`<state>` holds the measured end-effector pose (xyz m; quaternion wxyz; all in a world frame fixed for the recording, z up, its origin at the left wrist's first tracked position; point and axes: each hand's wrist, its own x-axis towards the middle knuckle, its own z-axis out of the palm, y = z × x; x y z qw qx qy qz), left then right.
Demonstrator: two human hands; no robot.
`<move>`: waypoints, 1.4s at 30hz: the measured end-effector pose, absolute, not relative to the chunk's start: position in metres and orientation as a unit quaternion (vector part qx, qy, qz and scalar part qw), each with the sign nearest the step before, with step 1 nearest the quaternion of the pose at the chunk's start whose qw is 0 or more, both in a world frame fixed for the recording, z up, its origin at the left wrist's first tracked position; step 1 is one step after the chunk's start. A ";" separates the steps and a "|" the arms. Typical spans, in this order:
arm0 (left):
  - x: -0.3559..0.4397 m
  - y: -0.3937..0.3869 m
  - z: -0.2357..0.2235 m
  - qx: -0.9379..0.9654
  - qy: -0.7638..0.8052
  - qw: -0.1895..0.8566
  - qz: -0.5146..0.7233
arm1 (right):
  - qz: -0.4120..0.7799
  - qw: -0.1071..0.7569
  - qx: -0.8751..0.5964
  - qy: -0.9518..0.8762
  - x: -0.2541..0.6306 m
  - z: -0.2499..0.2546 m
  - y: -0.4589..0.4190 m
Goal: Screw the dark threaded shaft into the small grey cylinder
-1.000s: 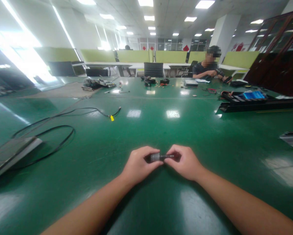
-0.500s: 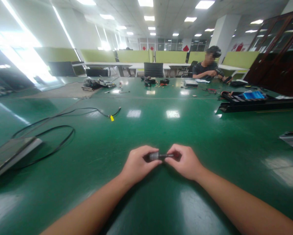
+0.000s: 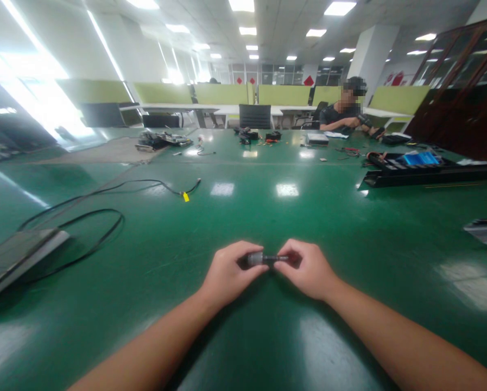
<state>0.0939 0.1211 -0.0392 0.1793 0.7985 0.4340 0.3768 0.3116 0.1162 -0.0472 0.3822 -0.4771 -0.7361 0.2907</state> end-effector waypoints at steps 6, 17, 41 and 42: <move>0.094 0.120 -0.038 0.798 0.428 0.168 0.389 | 0.299 0.387 -0.474 -0.732 0.312 -0.047 0.115; 0.094 0.121 -0.037 0.797 0.417 0.167 0.405 | 0.288 0.397 -0.482 -0.726 0.311 -0.046 0.115; 0.092 0.122 -0.038 0.792 0.422 0.162 0.411 | 0.284 0.407 -0.489 -0.717 0.310 -0.044 0.115; 0.092 0.122 -0.038 0.791 0.423 0.161 0.411 | 0.283 0.408 -0.489 -0.717 0.310 -0.045 0.115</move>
